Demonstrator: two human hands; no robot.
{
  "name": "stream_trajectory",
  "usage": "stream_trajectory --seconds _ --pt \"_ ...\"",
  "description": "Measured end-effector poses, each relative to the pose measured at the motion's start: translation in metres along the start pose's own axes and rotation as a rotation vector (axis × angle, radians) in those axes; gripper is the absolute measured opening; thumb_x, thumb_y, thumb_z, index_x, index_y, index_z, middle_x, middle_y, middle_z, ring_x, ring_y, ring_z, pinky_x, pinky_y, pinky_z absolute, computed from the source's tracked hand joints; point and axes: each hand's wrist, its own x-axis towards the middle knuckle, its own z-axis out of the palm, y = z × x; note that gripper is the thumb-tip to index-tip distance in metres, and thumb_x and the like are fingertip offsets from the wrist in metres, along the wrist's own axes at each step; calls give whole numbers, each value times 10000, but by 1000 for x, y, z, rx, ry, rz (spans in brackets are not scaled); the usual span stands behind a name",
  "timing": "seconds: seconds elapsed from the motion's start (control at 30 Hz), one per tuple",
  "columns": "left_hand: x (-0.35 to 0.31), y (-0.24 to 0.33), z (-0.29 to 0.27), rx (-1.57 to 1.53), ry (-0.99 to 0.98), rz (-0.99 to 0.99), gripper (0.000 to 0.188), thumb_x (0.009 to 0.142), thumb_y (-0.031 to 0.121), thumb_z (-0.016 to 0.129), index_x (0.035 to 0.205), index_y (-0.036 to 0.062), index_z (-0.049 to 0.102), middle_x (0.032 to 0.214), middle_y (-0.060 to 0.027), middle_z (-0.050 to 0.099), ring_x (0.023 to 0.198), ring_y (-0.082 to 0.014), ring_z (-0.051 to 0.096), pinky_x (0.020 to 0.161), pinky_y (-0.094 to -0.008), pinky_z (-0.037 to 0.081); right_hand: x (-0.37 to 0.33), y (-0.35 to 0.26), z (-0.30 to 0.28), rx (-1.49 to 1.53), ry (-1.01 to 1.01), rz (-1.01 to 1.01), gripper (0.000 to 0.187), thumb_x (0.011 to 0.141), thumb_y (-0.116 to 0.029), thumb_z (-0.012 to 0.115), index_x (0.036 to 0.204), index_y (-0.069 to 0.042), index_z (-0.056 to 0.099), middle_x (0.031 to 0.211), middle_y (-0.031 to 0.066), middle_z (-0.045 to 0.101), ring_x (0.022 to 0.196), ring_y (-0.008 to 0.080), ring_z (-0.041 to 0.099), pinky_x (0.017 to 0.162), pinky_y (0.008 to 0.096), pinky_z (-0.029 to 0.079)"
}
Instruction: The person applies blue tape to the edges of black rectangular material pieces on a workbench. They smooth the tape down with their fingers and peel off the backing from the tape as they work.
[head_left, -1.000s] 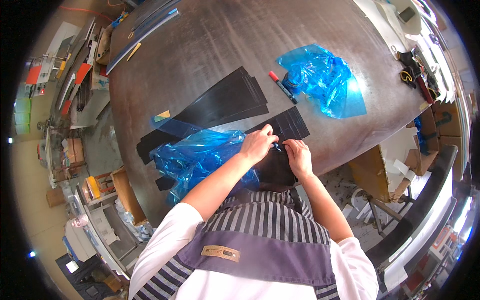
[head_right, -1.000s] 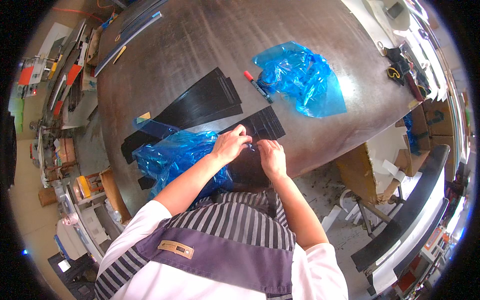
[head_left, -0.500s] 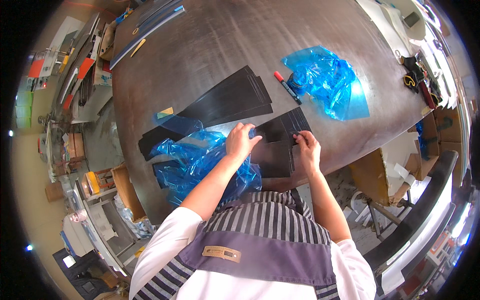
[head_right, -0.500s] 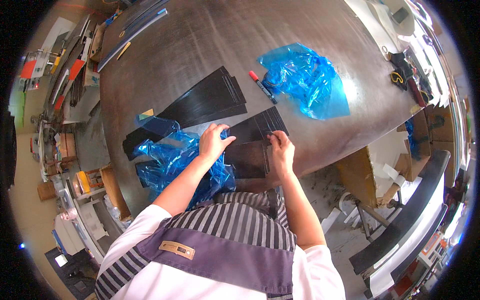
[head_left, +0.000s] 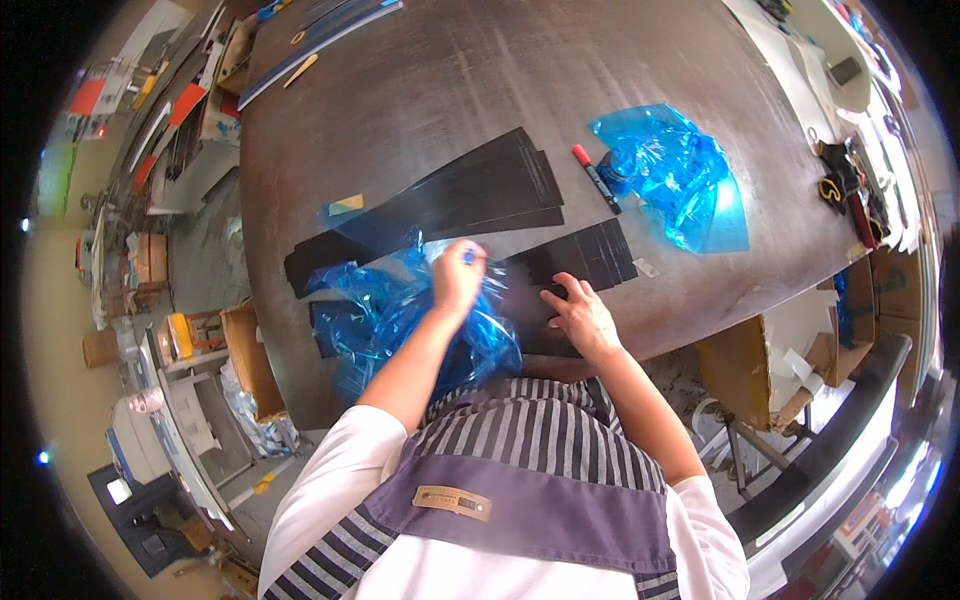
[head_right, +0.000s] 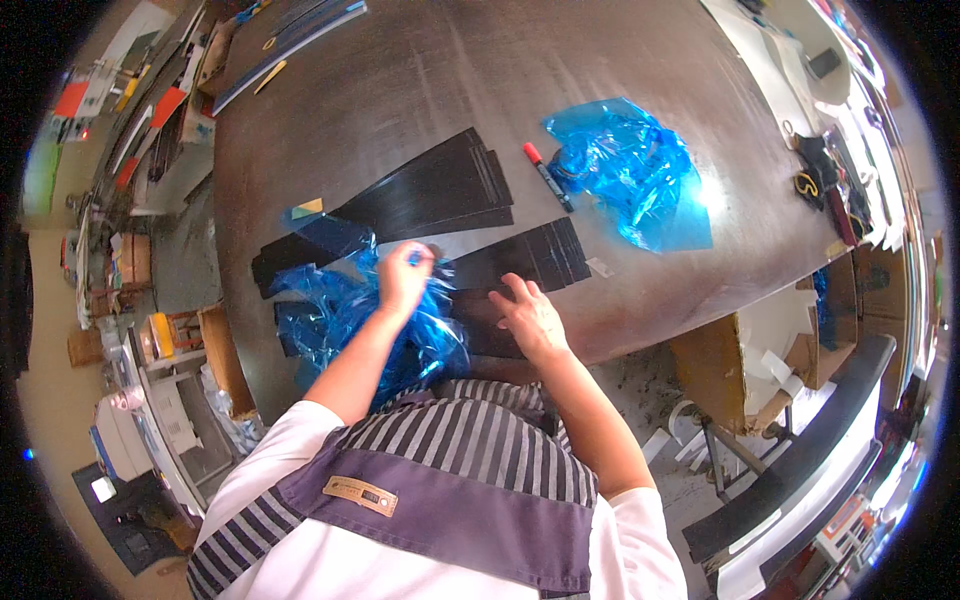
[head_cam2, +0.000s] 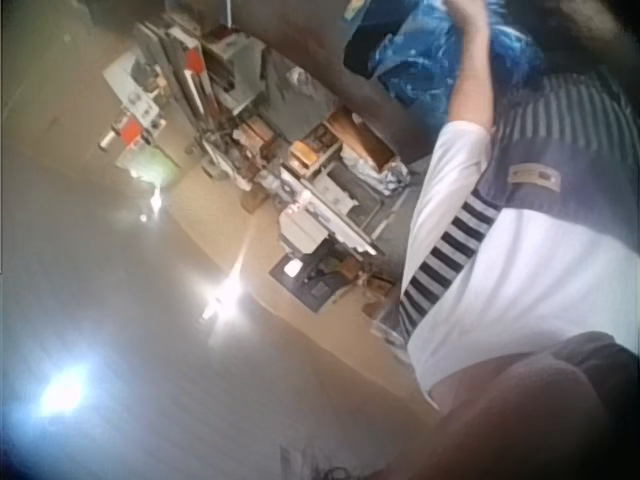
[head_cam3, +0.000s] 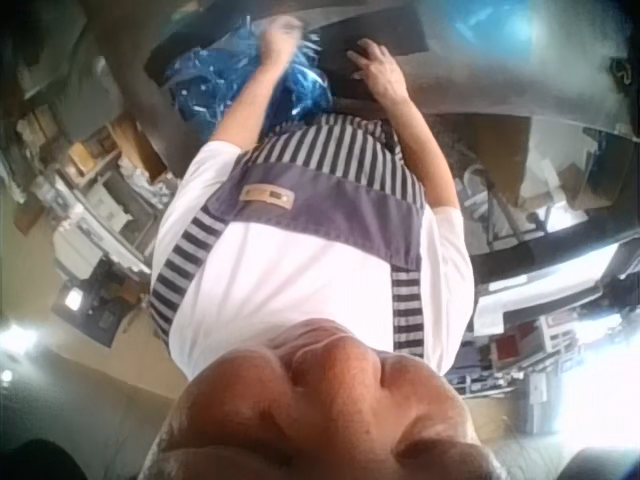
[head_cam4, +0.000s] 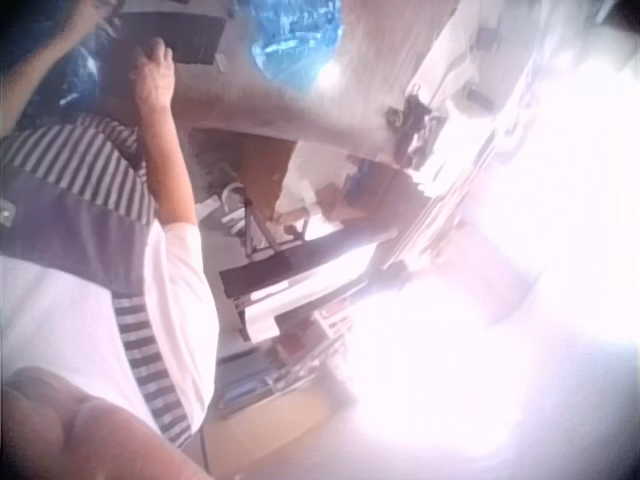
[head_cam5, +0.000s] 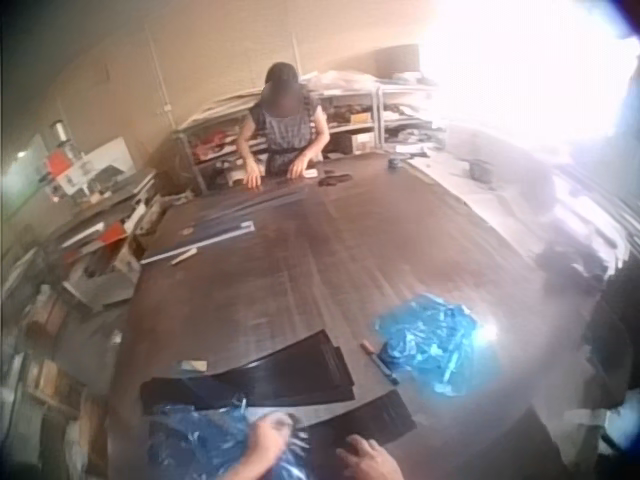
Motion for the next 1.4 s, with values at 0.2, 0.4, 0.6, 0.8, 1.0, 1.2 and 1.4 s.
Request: stream_trajectory --seconds 0.2,0.4,0.6,0.8,1.0,1.2,1.4 --pt "-25 -118 -315 406 631 -385 144 725 24 699 838 88 761 924 -94 733 846 -248 687 827 -364 535 -6 -6 3 -73 19 73 525 735 -141 772 1245 -151 647 1397 77 471 1142 292 531 965 377 495" --pt "-255 -126 -730 1745 1111 -557 337 843 135 582 1158 176 696 1003 -128 687 797 -360 685 643 -502 540 -2 -24 3 -46 53 146 563 688 -18 744 1234 -126 663 1395 91 481 1113 328 533 986 389 479" --pt "-245 -134 -701 1418 655 -370 343 828 18 547 1145 68 669 1093 -153 685 946 -317 669 851 -415 509 2 -26 20 32 122 222 596 689 -55 757 1270 -94 628 1389 125 512 1158 355 522 1027 421 448" --pt "-138 25 -350 -345 -44 -329 167 937 165 653 1039 34 663 729 -20 587 610 -89 557 570 -247 472 22 -137 -63 484 -80 -46 1140 599 -310 942 1511 -31 315 1530 217 356 1419 346 354 1173 416 314" --pt "-70 135 -243 -1173 -15 -139 159 957 191 627 1026 49 602 645 -26 519 495 -104 496 457 -259 402 37 -245 -60 1162 -390 -400 1394 567 -369 964 1555 13 59 1547 222 310 1429 295 329 1179 390 291" --pt "-16 157 -265 -400 1260 576 90 957 105 585 927 29 623 818 -59 597 755 -182 580 609 -275 461 16 -269 -61 851 -292 -167 884 745 -143 778 1471 16 301 1187 316 620 1095 416 632 959 435 494" --pt "-48 88 -198 -745 -510 293 612 954 615 472 1041 39 659 972 -57 645 966 -171 609 864 -334 473 -4 -237 -93 754 521 -25 485 727 -8 681 1197 -43 569 1055 87 625 957 190 634 827 320 516"
